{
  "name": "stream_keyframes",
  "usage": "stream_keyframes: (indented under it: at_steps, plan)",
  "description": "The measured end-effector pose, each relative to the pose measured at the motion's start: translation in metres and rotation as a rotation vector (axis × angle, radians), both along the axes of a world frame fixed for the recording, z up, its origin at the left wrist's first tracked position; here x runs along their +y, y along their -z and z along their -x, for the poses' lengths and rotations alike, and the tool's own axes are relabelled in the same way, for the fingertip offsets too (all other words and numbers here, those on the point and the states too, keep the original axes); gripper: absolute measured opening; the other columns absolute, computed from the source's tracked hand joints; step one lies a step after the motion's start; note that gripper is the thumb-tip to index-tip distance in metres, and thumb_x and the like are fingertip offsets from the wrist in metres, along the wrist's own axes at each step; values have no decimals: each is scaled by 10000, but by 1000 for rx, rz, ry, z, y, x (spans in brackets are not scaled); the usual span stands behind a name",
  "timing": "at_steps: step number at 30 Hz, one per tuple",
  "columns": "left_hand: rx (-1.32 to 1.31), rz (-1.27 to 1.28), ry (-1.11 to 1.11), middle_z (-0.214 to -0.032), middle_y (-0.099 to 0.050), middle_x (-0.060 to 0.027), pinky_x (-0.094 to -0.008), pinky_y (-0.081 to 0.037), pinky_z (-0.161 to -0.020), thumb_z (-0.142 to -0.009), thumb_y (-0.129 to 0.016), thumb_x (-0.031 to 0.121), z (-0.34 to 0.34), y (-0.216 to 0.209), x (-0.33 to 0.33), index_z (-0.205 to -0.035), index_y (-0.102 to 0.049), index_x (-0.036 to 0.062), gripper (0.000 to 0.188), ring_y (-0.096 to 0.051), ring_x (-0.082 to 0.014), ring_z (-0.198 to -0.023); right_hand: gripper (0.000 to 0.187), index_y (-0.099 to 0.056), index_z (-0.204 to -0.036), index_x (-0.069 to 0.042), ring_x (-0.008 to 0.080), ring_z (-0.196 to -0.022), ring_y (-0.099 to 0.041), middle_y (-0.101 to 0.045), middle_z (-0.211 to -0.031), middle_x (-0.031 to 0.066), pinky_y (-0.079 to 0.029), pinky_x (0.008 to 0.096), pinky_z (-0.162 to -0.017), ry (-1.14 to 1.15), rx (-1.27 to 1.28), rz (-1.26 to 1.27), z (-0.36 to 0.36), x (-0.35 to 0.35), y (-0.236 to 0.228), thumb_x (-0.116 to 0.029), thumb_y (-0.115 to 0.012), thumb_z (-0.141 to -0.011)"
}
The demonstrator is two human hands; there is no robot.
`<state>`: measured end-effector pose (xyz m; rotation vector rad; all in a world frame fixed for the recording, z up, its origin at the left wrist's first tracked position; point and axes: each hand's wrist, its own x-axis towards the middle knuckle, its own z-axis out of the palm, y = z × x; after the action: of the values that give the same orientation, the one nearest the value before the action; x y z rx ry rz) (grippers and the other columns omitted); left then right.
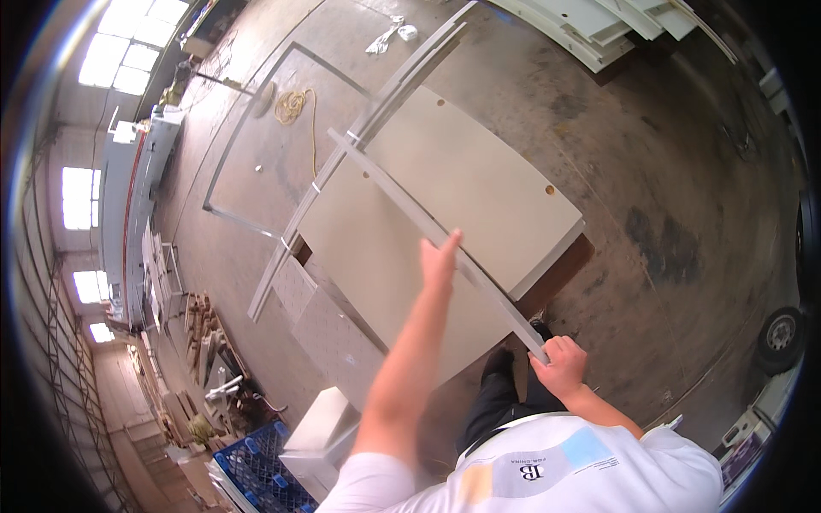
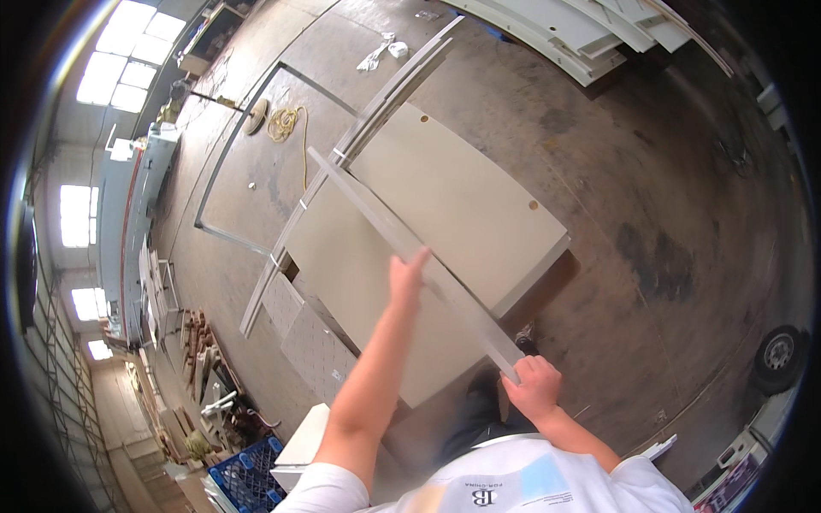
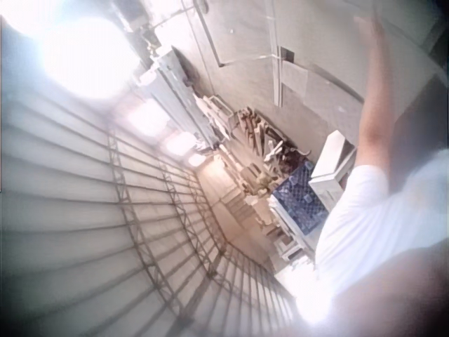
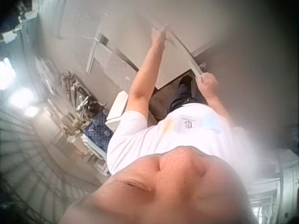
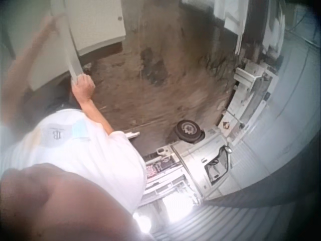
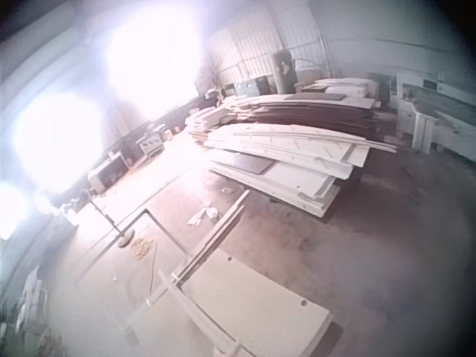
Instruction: The person stacks laminate furniture boards on a platform, secures the stack with a white plastic strap, and then carries the stack to a truck and loads it onto the vehicle bed.
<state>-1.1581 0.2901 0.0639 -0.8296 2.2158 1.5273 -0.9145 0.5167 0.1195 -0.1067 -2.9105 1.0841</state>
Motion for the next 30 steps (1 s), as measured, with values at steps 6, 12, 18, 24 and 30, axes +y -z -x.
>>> stream_keyframes:
  at_steps: [6,12,18,24,30]
  plan:
    - [-203,-21,-73,-992,-652,-178,-524,-591,-688,-842,-709,160,68,14,-74,-1034,-626,-57,301,-658,-324,-847,236,-557,-699,-108,282,-705,-586,-567,-711,56,-477,410,-576,1,115,-38,-28,-26,-2,-192,-768,-635]
    - [-203,-81,30,-793,-619,-151,-425,-513,-491,-805,-673,71,22,-24,-78,-896,-632,-57,163,-594,-244,-636,228,-570,-698,-107,277,-719,-586,-572,-718,53,-481,403,-583,36,94,-55,-84,-33,-31,-210,-763,-637]
    - [-81,-179,-17,-701,-557,-78,-361,-461,-481,-790,-688,88,-105,-91,-87,-791,-621,-9,118,-529,-187,-561,270,-607,-757,-109,278,-745,-596,-591,-757,24,-500,404,-706,0,50,-107,-187,-7,-96,-266,-791,-639]
    - [24,-583,-372,-909,-680,-61,-296,-541,-622,-844,-693,57,-297,-97,-110,-983,-653,34,147,-670,-163,-810,643,-579,-1278,-86,353,-1175,-578,-610,-1275,152,-426,483,-1054,506,-76,174,-299,48,-42,-457,-786,-795]
    - [0,-839,-648,-1057,-681,-51,-355,-546,-880,-883,-701,35,-474,-93,-93,-1123,-639,91,254,-661,-183,-991,763,-520,-1428,-59,369,-1298,-520,-565,-1413,154,-420,486,-1087,686,-784,1485,-266,180,76,-608,-604,-904]
